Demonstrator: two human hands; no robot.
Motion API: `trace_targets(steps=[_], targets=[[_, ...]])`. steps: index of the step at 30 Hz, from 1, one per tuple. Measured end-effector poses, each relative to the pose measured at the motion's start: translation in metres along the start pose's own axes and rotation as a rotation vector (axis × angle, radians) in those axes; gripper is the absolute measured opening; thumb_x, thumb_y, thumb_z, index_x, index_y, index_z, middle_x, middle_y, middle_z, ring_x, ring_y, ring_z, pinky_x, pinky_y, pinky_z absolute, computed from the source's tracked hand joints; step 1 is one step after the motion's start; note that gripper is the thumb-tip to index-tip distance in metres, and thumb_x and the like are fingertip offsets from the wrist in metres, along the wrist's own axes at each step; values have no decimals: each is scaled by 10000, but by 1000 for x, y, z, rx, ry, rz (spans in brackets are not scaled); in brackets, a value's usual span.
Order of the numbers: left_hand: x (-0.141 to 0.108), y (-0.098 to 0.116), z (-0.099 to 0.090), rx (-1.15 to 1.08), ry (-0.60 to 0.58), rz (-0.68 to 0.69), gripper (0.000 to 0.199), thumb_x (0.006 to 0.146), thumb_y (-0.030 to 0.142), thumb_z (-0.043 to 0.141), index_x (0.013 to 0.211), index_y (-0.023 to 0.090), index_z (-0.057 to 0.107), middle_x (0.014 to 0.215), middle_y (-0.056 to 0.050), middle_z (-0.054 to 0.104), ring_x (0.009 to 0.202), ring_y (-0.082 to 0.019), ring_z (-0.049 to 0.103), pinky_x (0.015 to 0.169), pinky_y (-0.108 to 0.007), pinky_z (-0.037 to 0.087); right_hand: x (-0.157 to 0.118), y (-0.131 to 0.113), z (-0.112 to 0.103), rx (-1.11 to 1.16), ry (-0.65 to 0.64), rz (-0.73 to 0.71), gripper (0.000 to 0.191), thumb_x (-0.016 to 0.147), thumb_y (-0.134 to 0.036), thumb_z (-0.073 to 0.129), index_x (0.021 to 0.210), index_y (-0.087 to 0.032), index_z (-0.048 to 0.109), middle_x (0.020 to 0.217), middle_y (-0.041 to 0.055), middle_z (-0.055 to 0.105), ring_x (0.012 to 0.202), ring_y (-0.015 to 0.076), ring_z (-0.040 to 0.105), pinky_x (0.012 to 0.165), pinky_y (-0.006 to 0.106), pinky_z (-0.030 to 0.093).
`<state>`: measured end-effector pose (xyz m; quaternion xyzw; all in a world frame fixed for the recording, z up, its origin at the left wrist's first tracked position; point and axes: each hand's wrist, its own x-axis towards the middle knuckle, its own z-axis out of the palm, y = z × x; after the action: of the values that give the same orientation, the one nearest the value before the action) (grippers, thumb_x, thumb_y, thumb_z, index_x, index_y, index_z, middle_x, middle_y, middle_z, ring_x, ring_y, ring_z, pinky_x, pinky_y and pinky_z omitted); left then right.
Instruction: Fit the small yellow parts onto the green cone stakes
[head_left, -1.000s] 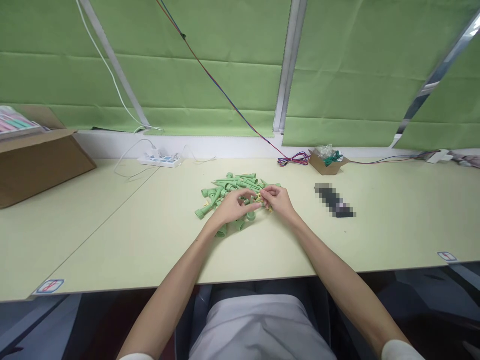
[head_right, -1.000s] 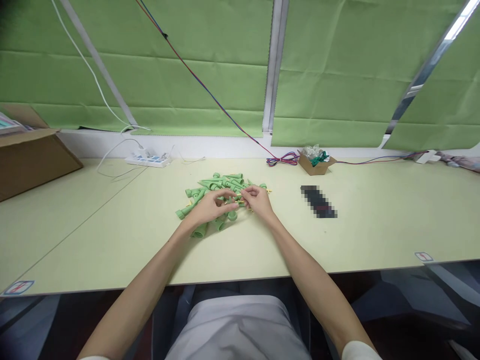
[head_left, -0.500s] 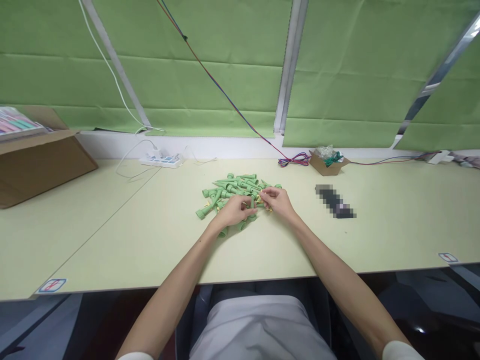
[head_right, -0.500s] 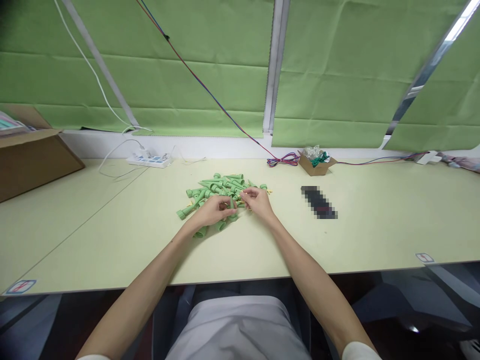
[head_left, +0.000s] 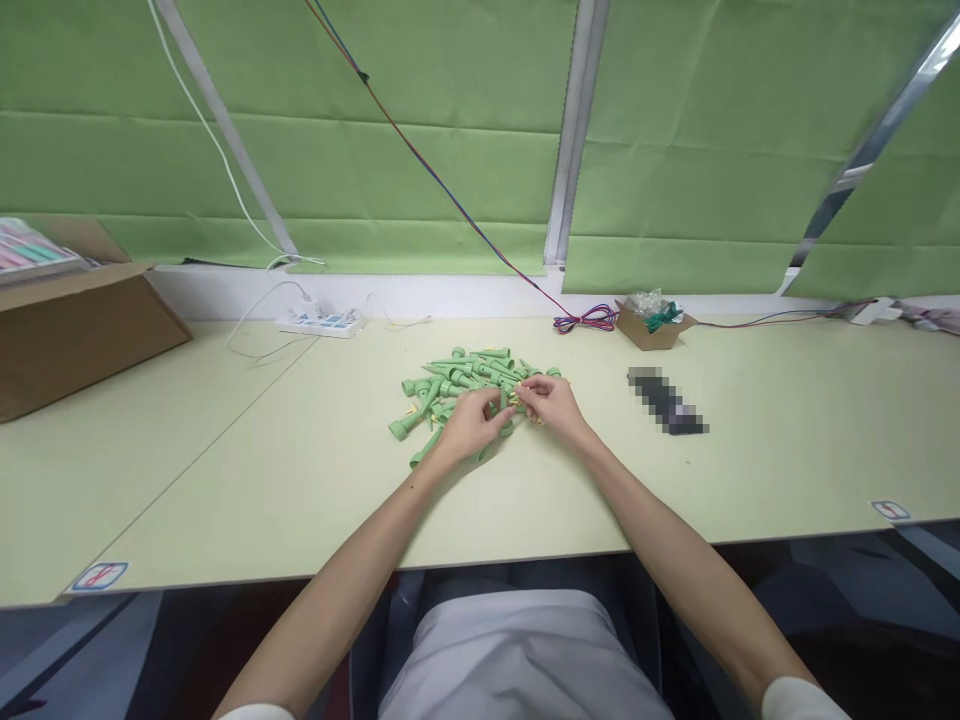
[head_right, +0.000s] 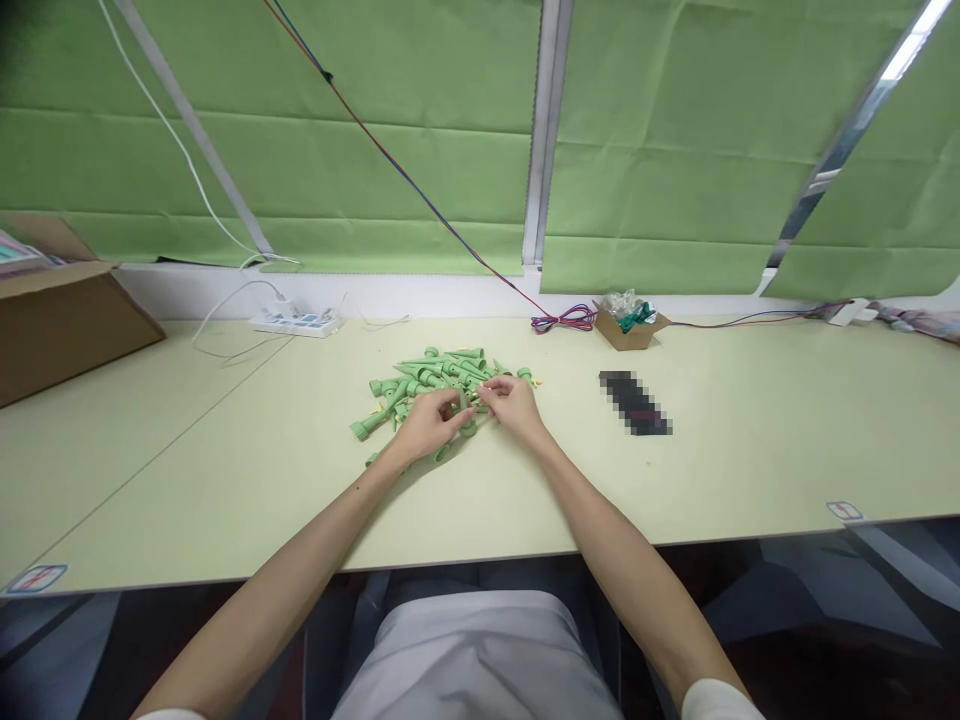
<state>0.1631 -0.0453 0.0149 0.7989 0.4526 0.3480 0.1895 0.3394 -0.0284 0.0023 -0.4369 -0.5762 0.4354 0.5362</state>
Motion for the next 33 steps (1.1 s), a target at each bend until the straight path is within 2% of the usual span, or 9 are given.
trace_targets(steps=[8, 13, 18, 23, 27, 33], targets=[[4, -1, -4, 1, 27, 65, 353, 880, 360, 589, 631, 197, 398, 576, 34, 454, 553, -121, 414, 577, -270, 313, 0, 0, 1, 13, -8, 14, 528, 584, -666, 811, 737, -187, 648, 599, 41, 640, 415, 134, 494, 395, 264, 356], [4, 0, -7, -83, 40, -12, 365, 893, 420, 579, 648, 200, 421, 559, 38, 454, 529, -118, 415, 541, -263, 313, -1, -5, 1, 23, -2, -2, 512, 576, -633, 827, 732, -185, 636, 596, 38, 643, 414, 133, 496, 401, 270, 364], [5, 3, -16, -313, 58, -115, 336, 913, 493, 559, 757, 207, 477, 536, 40, 507, 492, -131, 486, 525, -265, 370, -1, -14, -4, 65, 1, -29, 529, 572, -649, 818, 730, -186, 618, 638, 46, 674, 418, 118, 484, 408, 273, 386], [7, 7, -19, -512, 60, -205, 396, 901, 575, 566, 780, 209, 477, 504, 53, 474, 412, -107, 415, 452, -253, 325, -2, -19, -6, 54, 5, -83, 528, 620, -683, 778, 708, -196, 596, 603, 19, 630, 430, 110, 465, 411, 268, 373], [7, 6, -19, -570, -3, -221, 409, 912, 589, 543, 875, 182, 556, 523, 35, 507, 435, -113, 429, 463, -255, 333, -4, -18, -3, 75, -30, -106, 505, 646, -660, 780, 707, -197, 589, 578, -8, 584, 425, 105, 461, 414, 263, 366], [7, 5, -17, -574, -18, -202, 401, 909, 575, 540, 924, 174, 546, 557, 36, 516, 472, -118, 453, 506, -262, 356, -4, -13, -1, 79, -61, -108, 468, 668, -621, 788, 717, -195, 600, 563, -19, 561, 420, 105, 460, 410, 258, 354]])
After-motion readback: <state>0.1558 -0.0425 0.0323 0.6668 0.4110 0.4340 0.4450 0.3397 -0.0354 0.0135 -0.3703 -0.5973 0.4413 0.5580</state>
